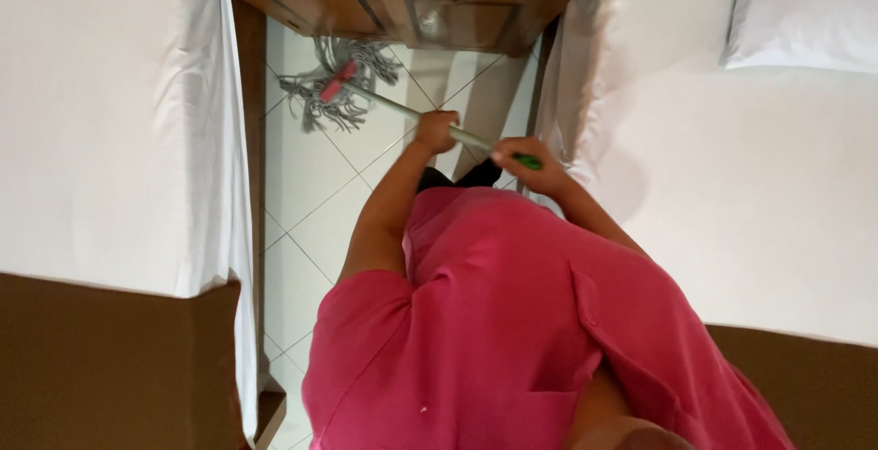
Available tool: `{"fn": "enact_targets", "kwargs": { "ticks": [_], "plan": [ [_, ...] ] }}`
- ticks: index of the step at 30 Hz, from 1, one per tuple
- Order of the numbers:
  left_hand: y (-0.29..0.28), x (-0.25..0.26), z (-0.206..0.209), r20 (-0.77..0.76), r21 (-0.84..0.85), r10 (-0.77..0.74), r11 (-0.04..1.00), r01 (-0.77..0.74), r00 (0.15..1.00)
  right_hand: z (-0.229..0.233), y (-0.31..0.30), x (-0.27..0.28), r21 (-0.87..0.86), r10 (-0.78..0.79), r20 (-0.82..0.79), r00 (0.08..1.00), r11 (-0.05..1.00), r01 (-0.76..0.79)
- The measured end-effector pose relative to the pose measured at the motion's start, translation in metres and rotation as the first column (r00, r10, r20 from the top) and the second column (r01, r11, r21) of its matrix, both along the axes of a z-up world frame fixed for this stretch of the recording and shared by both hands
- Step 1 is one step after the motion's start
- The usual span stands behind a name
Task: The person mops a floor between two beds with a mop held in both hands, then repositions a bottle and its lid on a nightstand by hand.
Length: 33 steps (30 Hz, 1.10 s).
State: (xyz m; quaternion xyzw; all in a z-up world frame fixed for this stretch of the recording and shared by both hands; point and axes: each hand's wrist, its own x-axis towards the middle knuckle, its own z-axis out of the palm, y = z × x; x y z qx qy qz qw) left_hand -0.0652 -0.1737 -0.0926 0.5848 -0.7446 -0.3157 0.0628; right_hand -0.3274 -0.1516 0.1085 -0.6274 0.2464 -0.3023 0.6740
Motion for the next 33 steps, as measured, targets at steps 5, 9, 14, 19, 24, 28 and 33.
{"fn": "enact_targets", "kwargs": {
  "ticks": [5,9,14,19,24,28,33],
  "plan": [
    [-0.012,-0.112,0.043,-0.294,-0.042,-0.195,0.981,0.192,0.936,0.083,0.018,-0.083,0.071,-0.289,-0.23,0.929,0.947,0.312],
    [-0.017,-0.193,0.111,-0.498,0.029,-0.309,0.928,0.372,0.81,0.191,0.042,-0.075,0.013,-0.494,-0.273,0.826,0.856,0.516],
    [-0.001,-0.212,0.124,-0.574,-0.047,-0.423,0.871,0.488,0.701,0.196,0.073,-0.05,-0.105,-0.585,-0.152,0.797,0.811,0.575],
    [0.011,-0.162,0.135,-0.524,0.099,-0.42,0.834,0.543,0.741,0.205,0.087,-0.01,-0.129,-0.564,-0.15,0.812,0.825,0.55],
    [0.035,-0.045,0.103,-0.417,0.001,-0.334,0.93,0.368,0.845,0.169,0.084,0.044,-0.05,-0.335,-0.144,0.931,0.942,0.332],
    [0.073,0.085,0.043,-0.357,-0.234,-0.237,0.959,0.159,0.904,0.105,0.088,0.13,-0.004,-0.239,-0.094,0.967,0.971,0.239],
    [0.123,0.205,0.042,-0.18,-0.13,0.009,0.991,-0.033,0.984,0.059,0.123,0.226,-0.047,-0.065,-0.023,0.998,0.997,0.063]
  ]
}}
